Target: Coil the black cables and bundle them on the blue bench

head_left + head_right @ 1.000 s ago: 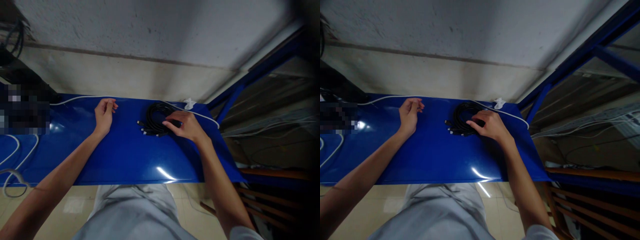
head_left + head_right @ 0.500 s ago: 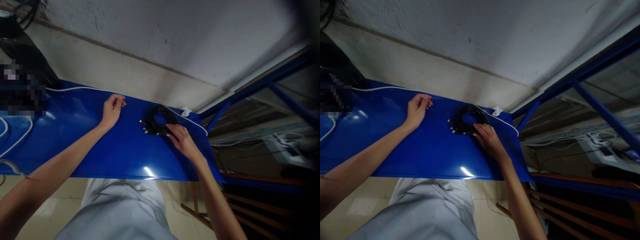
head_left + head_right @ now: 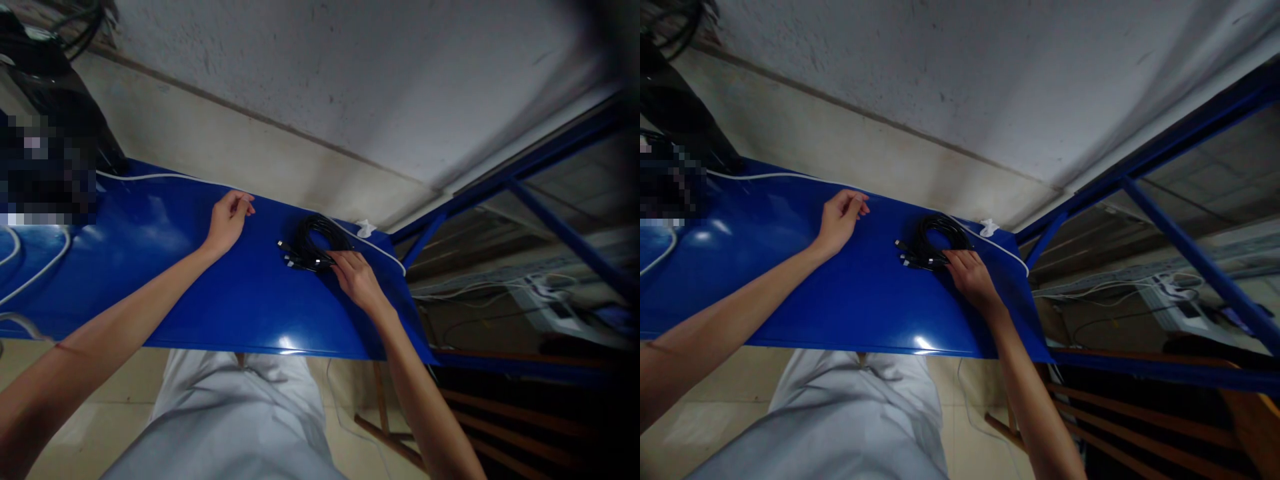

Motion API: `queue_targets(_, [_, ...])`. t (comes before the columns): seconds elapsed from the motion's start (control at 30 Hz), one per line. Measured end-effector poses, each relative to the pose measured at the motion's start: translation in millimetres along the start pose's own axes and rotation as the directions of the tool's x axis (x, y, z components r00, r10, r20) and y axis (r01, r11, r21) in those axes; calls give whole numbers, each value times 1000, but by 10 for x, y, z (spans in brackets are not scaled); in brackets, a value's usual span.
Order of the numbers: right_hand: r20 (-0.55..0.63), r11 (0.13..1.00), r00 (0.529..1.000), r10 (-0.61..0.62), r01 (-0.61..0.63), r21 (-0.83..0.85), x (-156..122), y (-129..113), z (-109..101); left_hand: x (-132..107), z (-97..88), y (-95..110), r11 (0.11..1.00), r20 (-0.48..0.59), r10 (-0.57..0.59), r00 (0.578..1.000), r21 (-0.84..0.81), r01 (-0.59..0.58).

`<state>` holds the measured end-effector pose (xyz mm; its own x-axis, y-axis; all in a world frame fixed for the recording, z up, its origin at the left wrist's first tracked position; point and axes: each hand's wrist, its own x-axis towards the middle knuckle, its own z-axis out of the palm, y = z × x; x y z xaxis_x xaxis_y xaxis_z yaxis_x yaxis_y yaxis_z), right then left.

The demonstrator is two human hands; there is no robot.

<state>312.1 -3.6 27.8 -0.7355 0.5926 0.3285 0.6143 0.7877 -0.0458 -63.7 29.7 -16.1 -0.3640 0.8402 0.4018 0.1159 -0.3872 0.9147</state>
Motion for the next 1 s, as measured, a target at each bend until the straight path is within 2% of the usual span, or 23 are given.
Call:
queue_targets(0.33, [-193, 996, 979, 63, -74, -50, 70, 199, -262, -10, -4, -3, 1000, 24, 13, 1000, 6, -13])
queue_targets(0.43, [-246, 995, 969, 6, -29, -91, 226, 158, -423, -9, -6, -7, 1000, 29, 17, 999, 10, -17])
queue_targets(0.57, [-291, 991, 950, -116, 90, -101, 537, -87, -549, 16, -3, 16, 1000, 19, 3, 1000, -4, -3])
queue_targets(0.63, [-306, 980, 931, -200, 182, -87, 701, -267, -495, 46, -17, 67, 995, 37, -67, 997, -76, 69])
queue_targets(0.7, [-294, 956, 909, -294, 283, -81, 850, -454, -358, 87, -58, 151, 960, 129, -182, 975, -192, 205])
queue_targets(0.77, [-264, 924, 886, -380, 372, -82, 969, -623, -169, 134, -125, 251, 894, 278, -283, 918, -270, 357])
queue_targets(0.83, [-249, 886, 852, -461, 455, -86, 1047, -751, 31, 182, -204, 337, 848, 380, -334, 862, -278, 451])
queue_targets(0.9, [-238, 865, 835, -497, 499, -57, 1075, -825, 211, 219, -269, 379, 842, 399, -361, 843, -248, 478])
queue_targets(1.0, [-205, 866, 852, -482, 499, 39, 1041, -848, 418, 241, -311, 339, 862, 371, -394, 841, -168, 478])
